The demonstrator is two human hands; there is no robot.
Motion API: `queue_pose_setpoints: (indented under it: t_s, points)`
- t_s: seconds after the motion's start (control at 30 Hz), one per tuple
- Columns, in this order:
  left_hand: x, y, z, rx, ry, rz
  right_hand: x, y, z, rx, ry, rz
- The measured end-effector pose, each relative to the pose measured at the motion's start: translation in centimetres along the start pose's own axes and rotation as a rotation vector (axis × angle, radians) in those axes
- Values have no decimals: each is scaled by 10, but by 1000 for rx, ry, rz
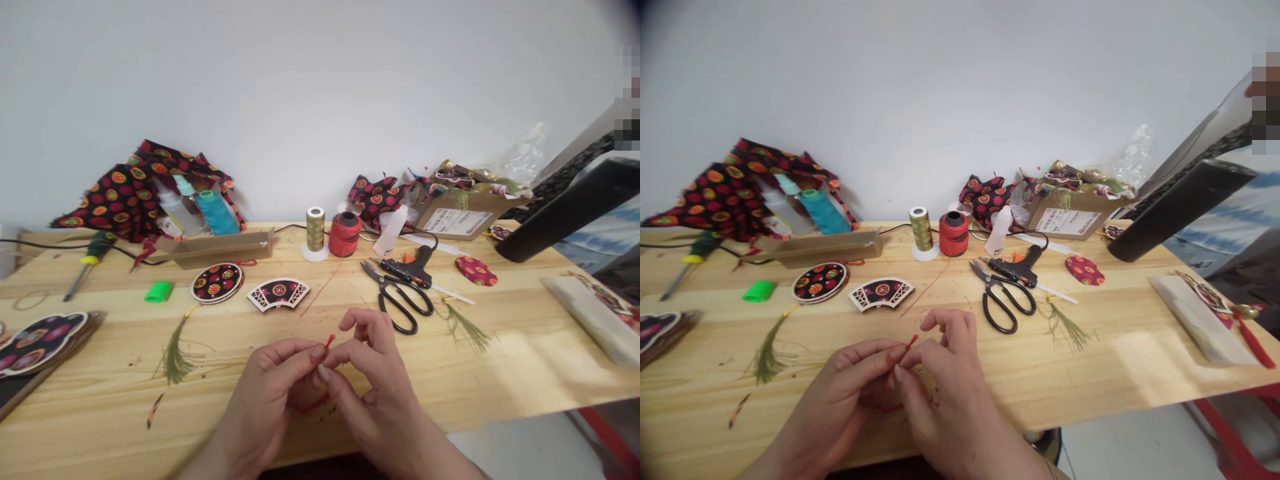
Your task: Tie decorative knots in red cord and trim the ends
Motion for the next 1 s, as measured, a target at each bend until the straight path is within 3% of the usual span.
queue_pose_setpoints:
  t_s: [1.0]
  points:
    - [-4,-13,-5,187,-131,291,-4,1,5,29,53,1]
Point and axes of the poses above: each hand's wrist, its own z-axis towards the middle knuckle, its own x-axis out of the palm, y = z × x, the point moved 8 cm from there along z, towards the middle knuckle, and after that the axes turned 15 degrees about -x, right-handed, at the moved point
